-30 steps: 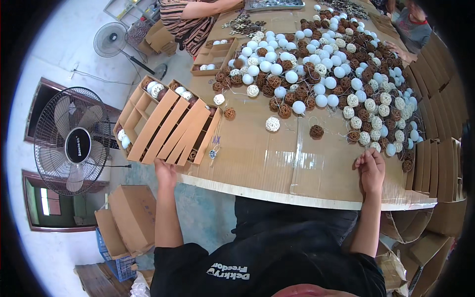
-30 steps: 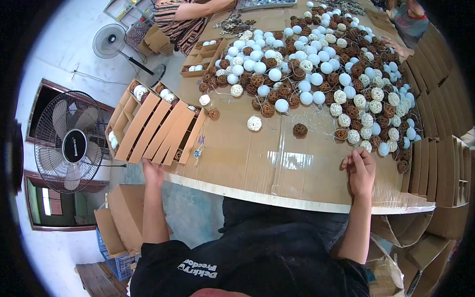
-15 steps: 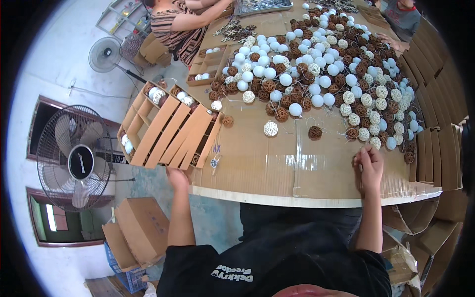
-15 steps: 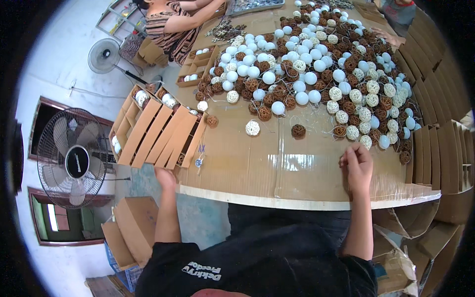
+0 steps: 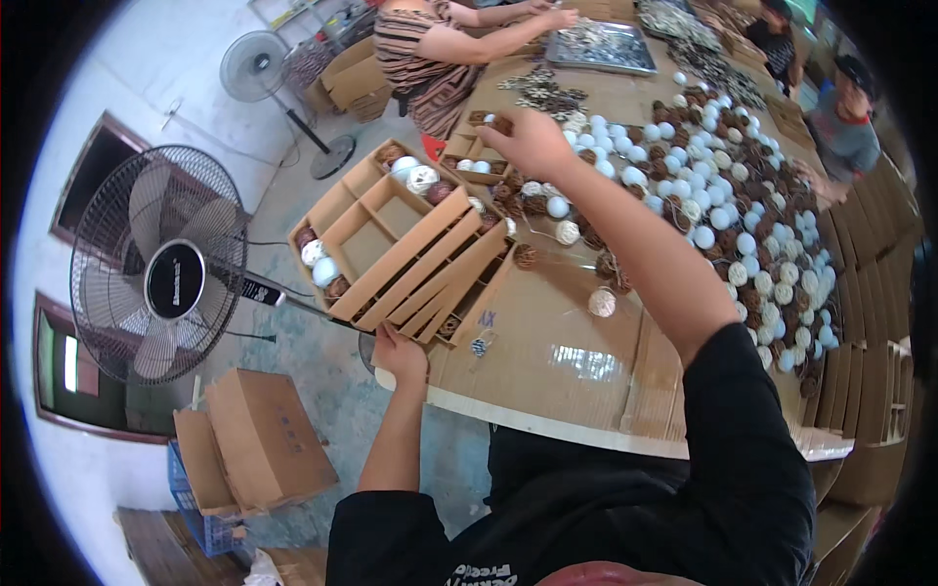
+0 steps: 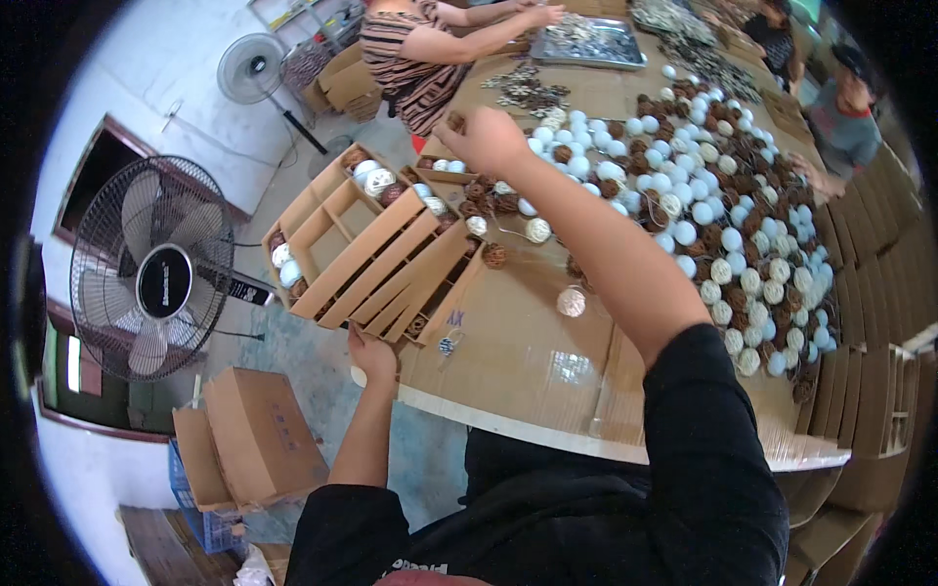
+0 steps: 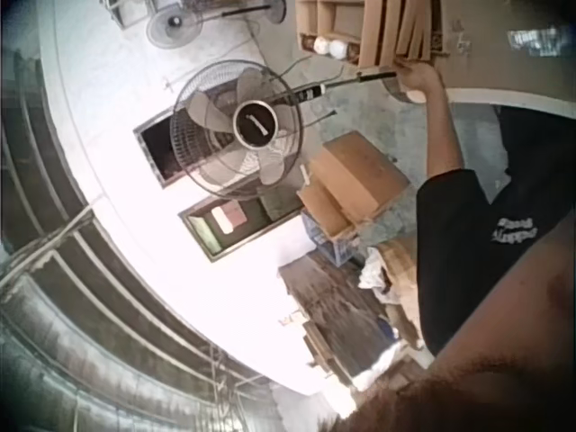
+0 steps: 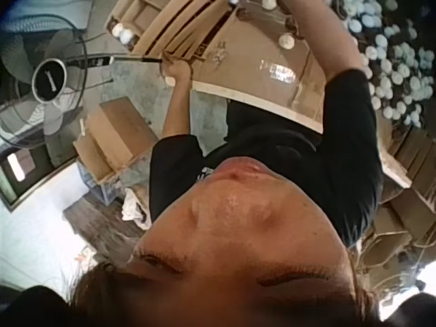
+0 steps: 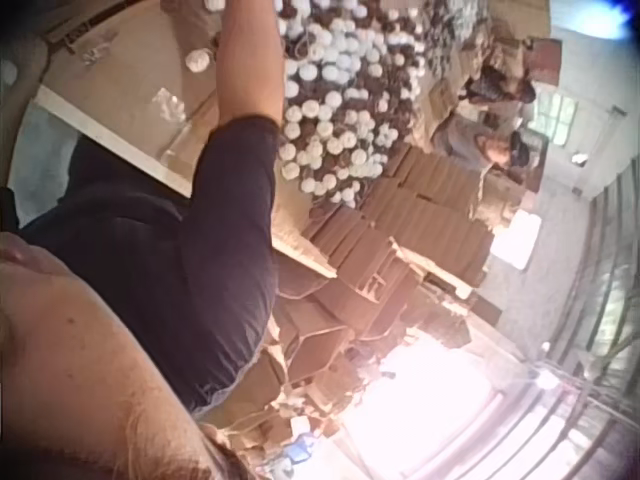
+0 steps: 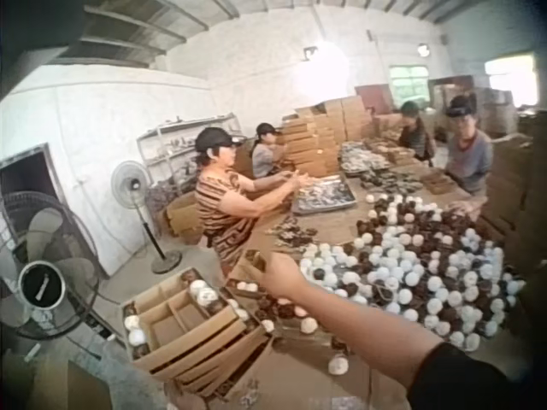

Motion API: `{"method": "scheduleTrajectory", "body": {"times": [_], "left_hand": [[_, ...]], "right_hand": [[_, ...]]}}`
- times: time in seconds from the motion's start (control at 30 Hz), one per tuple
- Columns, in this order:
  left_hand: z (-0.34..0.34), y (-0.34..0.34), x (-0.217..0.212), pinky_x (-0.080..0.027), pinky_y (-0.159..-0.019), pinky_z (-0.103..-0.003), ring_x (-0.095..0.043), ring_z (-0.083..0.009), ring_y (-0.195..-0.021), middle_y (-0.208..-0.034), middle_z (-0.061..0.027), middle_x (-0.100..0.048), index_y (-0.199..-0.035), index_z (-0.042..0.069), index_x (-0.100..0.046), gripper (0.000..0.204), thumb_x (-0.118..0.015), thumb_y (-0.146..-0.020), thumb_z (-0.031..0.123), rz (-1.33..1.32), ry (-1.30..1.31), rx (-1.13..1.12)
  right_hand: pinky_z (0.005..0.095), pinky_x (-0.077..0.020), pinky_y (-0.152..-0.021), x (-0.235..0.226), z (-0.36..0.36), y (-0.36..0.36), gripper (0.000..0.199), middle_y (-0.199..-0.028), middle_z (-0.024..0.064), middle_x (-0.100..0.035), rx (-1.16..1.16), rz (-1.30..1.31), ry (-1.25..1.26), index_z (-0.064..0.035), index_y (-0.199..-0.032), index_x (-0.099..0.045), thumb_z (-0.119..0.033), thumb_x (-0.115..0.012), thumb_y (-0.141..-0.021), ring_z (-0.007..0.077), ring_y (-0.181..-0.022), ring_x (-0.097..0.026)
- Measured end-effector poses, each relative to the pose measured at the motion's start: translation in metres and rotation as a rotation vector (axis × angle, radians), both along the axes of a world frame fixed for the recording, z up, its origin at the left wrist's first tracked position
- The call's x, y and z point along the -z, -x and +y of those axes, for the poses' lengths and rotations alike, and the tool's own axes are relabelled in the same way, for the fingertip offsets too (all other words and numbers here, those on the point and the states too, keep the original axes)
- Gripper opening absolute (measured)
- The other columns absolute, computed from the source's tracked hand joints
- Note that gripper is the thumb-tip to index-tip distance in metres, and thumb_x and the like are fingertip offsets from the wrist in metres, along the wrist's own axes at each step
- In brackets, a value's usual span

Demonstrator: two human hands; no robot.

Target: Sorting and packing different colored decorative woven and plastic balls into cardboard grid organizers.

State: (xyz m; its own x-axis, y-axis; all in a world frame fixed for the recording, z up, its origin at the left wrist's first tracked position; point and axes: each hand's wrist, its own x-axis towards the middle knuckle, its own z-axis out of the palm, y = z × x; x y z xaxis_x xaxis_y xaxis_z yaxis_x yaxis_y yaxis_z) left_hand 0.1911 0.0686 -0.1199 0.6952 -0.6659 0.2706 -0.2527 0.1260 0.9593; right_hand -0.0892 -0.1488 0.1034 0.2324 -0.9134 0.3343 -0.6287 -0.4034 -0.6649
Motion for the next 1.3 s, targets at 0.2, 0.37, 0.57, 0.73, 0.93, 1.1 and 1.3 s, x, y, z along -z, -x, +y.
{"method": "scheduleTrajectory", "body": {"times": [0.2, 0.37, 0.57, 0.73, 0.93, 1.1, 1.3], "left_hand": [[0.015, -0.013, -0.013, -0.052, -0.092, -0.042, -0.069, -0.0370, -0.103, -0.115, -0.0238, -0.072, -0.125, -0.006, -0.064, 0.037, -0.044, -0.113, 0.023, -0.276, -0.257, -0.055], [0.012, 0.001, -0.022, -0.051, -0.087, -0.049, -0.068, -0.0462, -0.101, -0.107, -0.0275, -0.072, -0.114, -0.003, -0.068, 0.026, -0.051, -0.104, 0.014, -0.416, -0.239, -0.120], [0.012, -0.016, 0.013, -0.054, -0.091, -0.046, -0.071, -0.0410, -0.107, -0.111, -0.0214, -0.075, -0.116, 0.000, -0.070, 0.030, -0.061, -0.096, 0.019, -0.366, -0.160, -0.134], [0.020, -0.009, -0.005, -0.055, -0.092, -0.045, -0.072, -0.0367, -0.108, -0.112, -0.0184, -0.076, -0.117, 0.000, -0.070, 0.032, -0.062, -0.096, 0.023, -0.358, -0.260, -0.096], [0.021, -0.009, -0.011, -0.055, -0.089, -0.046, -0.072, -0.0394, -0.107, -0.110, -0.0200, -0.076, -0.117, 0.001, -0.071, 0.029, -0.060, -0.098, 0.020, -0.403, -0.292, -0.070], [0.020, -0.011, -0.005, -0.055, -0.088, -0.048, -0.070, -0.0433, -0.105, -0.111, -0.0216, -0.075, -0.117, 0.003, -0.071, 0.029, -0.055, -0.101, 0.022, -0.432, -0.171, -0.103], [0.012, -0.006, -0.004, -0.054, -0.090, -0.049, -0.069, -0.0451, -0.105, -0.110, -0.0232, -0.074, -0.119, 0.003, -0.070, 0.034, -0.054, -0.103, 0.028, -0.445, -0.179, -0.086]], "right_hand": [[0.0385, -0.0575, -0.085, 0.021, -0.102, -0.099, 0.065, -0.105, 0.0150, -0.077, -0.652, 0.112, -0.103, -0.0137, -0.147, -0.062, -0.024, -0.076, -0.084, 0.0238, -0.089, -0.074], [0.0330, -0.0552, -0.082, 0.025, -0.114, -0.129, 0.038, -0.104, 0.0052, -0.078, -0.802, 0.053, -0.180, -0.0082, -0.124, -0.076, -0.020, -0.076, -0.089, 0.0118, -0.089, -0.065], [0.0297, -0.0536, -0.076, 0.013, -0.098, -0.139, 0.038, -0.106, 0.0029, -0.075, -0.890, -0.100, -0.420, -0.0036, -0.124, -0.073, -0.011, -0.075, -0.087, 0.0118, -0.088, -0.066], [0.0283, -0.0527, -0.083, 0.005, -0.088, -0.127, 0.032, -0.102, 0.0029, -0.071, -0.901, -0.384, -0.776, -0.0036, -0.118, -0.069, -0.012, -0.068, -0.087, 0.0126, -0.091, -0.066], [0.0352, -0.0515, -0.107, -0.007, -0.082, -0.121, 0.043, -0.130, 0.0086, -0.069, -0.936, -0.449, -0.846, 0.0011, -0.138, -0.060, -0.011, -0.063, -0.096, 0.0194, -0.120, -0.067], [0.0272, -0.0551, -0.090, -0.028, -0.065, -0.121, 0.032, -0.118, 0.0056, -0.073, -0.668, -0.351, -0.731, -0.0032, -0.131, -0.067, -0.016, -0.055, -0.103, 0.0136, -0.104, -0.070], [0.0281, -0.0449, -0.065, -0.070, -0.089, -0.097, 0.025, -0.091, 0.0018, -0.071, -0.460, -0.670, -0.633, -0.0070, -0.104, -0.071, -0.025, -0.054, -0.106, 0.0124, -0.073, -0.061]]}}
